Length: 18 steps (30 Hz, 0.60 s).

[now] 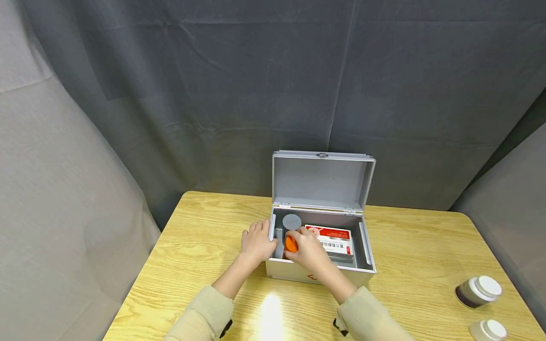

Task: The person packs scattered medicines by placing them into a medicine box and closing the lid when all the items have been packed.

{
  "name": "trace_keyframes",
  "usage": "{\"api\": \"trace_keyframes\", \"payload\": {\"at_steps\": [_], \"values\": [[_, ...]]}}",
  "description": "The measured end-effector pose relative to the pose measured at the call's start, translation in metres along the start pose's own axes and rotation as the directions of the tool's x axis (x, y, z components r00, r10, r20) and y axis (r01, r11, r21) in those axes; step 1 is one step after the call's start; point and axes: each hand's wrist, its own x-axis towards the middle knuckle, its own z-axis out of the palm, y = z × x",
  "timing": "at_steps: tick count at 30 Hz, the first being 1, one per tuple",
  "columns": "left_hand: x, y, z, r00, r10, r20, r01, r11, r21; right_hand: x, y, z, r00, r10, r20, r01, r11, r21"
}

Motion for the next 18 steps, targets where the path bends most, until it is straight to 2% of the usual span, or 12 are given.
{"api": "trace_keyframes", "payload": {"at_steps": [8,18], "values": [[0.0000,0.0004,-0.0004,1.000,0.002,0.003,-0.002,1.000,-0.004,0.0019,-0.0012,-0.0003,0.999,0.020,0.028,-0.020,1.000,0.012],[0.0001,0.0002,-0.0003,1.000,0.003,0.003,-0.003,1.000,-0.003,0.0054,-0.0020,0.0022,0.999,0.004,0.045,-0.005,1.000,0.016]]}}
